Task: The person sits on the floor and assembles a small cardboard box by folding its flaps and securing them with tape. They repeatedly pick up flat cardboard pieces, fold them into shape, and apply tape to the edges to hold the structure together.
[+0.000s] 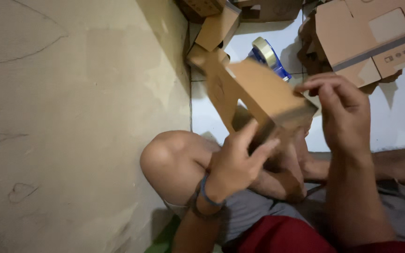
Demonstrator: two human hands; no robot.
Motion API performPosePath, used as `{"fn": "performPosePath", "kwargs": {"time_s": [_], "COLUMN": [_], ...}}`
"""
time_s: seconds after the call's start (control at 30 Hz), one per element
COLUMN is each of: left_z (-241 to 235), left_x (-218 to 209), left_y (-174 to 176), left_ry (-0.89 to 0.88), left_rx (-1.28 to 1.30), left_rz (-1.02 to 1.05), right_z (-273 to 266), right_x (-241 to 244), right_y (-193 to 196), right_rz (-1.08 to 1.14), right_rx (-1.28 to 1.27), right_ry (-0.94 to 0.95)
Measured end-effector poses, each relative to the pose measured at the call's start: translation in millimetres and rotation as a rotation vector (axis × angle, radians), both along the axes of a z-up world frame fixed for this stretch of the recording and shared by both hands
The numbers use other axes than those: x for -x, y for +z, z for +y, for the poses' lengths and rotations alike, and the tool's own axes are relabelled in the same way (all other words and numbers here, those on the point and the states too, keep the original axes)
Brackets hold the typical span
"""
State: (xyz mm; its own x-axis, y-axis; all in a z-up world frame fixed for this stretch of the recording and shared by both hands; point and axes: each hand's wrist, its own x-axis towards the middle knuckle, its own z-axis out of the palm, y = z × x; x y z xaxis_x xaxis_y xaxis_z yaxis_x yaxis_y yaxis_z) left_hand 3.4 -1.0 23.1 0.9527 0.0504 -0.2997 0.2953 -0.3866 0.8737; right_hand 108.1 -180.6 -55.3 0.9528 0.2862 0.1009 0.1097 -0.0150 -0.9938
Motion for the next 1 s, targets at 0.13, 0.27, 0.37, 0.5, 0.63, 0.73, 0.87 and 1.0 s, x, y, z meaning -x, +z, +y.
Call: {"fn": "performPosePath", "kwargs": {"time_s": [0.13, 0.27, 0.37, 0.5, 0.63, 0.73, 0.87, 1.0], "left_z": [-4, -3, -3, -3, -1, 3, 2, -3], "left_x": [6, 7, 7, 4, 4, 10, 8, 9], "left_y": [-45, -48, -49, -39, -9, 4, -4, -8], "left_ry": [-0.372, -0.521, -0.554, -0.471, -0.347, -0.082, 0.123, 0.103], "left_rx": [-0.423, -0.453, -0.473, -0.353, -0.412, 0.007, 0.107, 0.127], "left_rz": [-0.376, -0.352, -0.364, -0.45, -0.59, -0.637, -0.506, -0.518], "right_z": [-7, -5, -2, -4, -25, -72, -38, -12], "right_x": [-11, -10, -8, 5, -11, -17, 2, 21], "right_y": [17, 4, -14, -49, -82, -150, -81, -31], "right_rz": [-0.23, -0.212, -0.079, 0.224, 0.291, -0.007, 0.476, 0.505], "right_rx": [0.179, 0.326, 0.306, 0.158, 0.398, 0.232, -0.934, -0.987], "right_ry": [0.32, 0.343, 0.297, 0.104, -0.149, -0.234, -0.039, -0.081]}}
